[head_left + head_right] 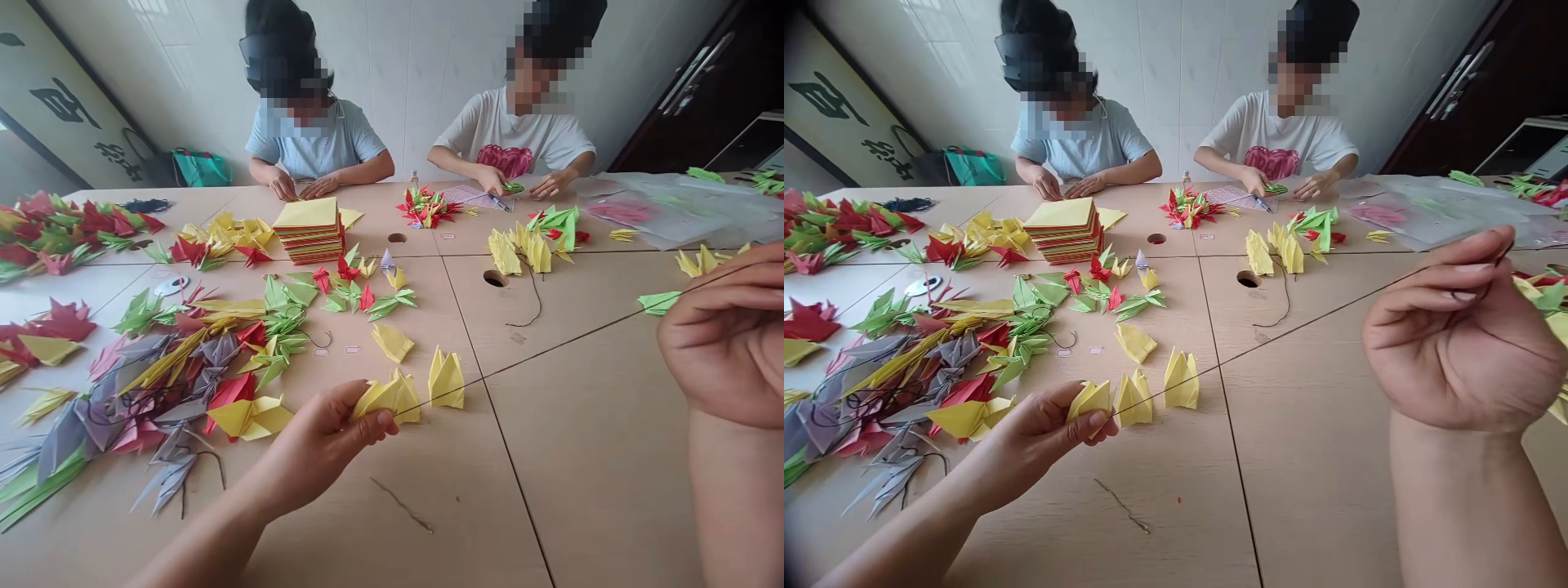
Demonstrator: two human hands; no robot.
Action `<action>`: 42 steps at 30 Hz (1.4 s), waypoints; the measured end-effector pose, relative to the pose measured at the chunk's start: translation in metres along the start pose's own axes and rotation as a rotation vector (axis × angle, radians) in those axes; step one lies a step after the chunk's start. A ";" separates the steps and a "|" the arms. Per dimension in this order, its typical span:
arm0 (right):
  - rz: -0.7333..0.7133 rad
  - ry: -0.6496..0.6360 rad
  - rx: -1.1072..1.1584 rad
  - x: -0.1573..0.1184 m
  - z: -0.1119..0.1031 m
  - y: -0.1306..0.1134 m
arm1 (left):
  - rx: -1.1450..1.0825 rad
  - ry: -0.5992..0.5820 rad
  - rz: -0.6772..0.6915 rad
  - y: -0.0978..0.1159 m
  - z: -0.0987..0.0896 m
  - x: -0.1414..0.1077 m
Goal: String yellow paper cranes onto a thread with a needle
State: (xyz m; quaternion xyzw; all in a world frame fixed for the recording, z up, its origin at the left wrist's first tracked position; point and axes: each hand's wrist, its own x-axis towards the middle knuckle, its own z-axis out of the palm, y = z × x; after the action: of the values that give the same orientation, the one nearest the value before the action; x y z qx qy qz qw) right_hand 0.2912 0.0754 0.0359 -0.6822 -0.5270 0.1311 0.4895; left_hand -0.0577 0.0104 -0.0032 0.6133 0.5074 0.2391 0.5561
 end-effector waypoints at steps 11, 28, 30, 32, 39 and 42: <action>0.436 0.118 1.387 0.010 0.007 -0.022 | 0.428 -0.044 -0.095 -0.002 0.007 0.001; 0.269 -1.177 0.971 -0.104 0.063 -0.066 | -0.124 -0.032 0.152 0.005 0.014 -0.013; 0.307 -1.276 0.991 -0.112 0.070 -0.080 | -0.368 -0.151 0.148 0.006 0.018 -0.015; 0.331 -1.312 0.963 -0.115 0.080 -0.092 | -0.543 -0.208 0.125 0.006 0.019 -0.015; 0.203 -1.126 0.818 -0.099 0.100 -0.105 | -0.660 -0.071 0.156 0.001 0.007 0.000; 0.125 -0.993 0.772 -0.088 0.092 -0.100 | -0.721 -0.041 0.161 0.004 0.001 -0.003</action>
State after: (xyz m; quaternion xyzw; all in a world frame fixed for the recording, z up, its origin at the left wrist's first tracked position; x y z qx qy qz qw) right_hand 0.1319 0.0462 0.0420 -0.3438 -0.5653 0.6411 0.3889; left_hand -0.0563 0.0081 0.0007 0.4207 0.3294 0.4330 0.7260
